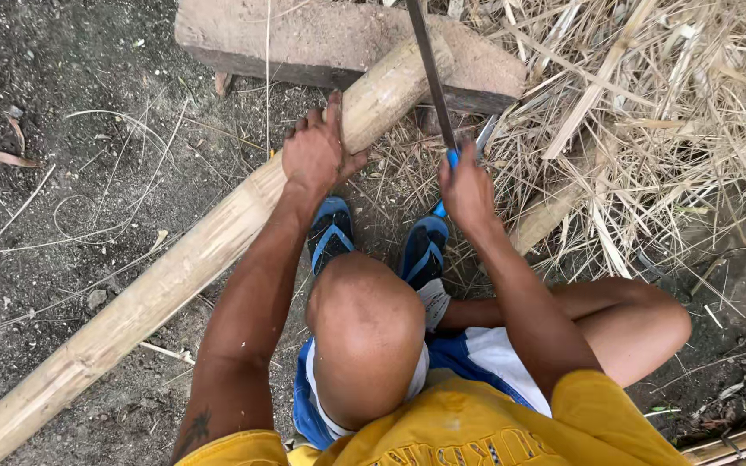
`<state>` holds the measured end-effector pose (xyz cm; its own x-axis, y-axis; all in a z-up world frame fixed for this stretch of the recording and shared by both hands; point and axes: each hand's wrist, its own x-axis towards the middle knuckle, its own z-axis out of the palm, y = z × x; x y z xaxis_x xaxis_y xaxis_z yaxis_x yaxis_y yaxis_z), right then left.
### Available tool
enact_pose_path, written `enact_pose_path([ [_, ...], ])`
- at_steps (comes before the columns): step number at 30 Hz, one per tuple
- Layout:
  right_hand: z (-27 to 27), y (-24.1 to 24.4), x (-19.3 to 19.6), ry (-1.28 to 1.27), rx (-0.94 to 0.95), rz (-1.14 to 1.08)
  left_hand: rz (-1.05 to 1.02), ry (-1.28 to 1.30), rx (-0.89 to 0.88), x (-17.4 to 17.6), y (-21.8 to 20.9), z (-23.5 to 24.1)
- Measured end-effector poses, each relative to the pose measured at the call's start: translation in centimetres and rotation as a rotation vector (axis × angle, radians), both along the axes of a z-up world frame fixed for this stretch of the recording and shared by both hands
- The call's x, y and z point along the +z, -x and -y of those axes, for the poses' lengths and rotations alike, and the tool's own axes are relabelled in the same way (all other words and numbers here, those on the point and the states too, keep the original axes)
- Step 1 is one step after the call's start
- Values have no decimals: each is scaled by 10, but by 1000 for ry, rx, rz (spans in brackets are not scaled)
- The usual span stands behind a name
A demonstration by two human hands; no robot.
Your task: The person sits on the ground and uses a machete to repeatedly strike and shape a cylindrical wooden log. They hold the log with their left hand and swing the machete with their right hand, removing wood shavings.
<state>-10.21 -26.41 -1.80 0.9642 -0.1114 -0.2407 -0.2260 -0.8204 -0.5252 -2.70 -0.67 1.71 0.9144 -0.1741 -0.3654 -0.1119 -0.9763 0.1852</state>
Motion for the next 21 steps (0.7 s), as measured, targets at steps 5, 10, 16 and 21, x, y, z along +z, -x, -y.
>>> enact_pose_path([
  [5, -7, -11, -5, 31, 2, 87, 7, 45, 27, 0, -7, -3],
  [10, -36, -104, 6, -17, 49, 244, 55, 73, -9, 0, -14, -14],
  [16, -15, -32, -26, -22, -36, 22, -106, 132, 43, -4, -30, -23],
  [21, 0, 19, -37, 63, 19, 112, 12, 226, -47, -19, -44, -37],
])
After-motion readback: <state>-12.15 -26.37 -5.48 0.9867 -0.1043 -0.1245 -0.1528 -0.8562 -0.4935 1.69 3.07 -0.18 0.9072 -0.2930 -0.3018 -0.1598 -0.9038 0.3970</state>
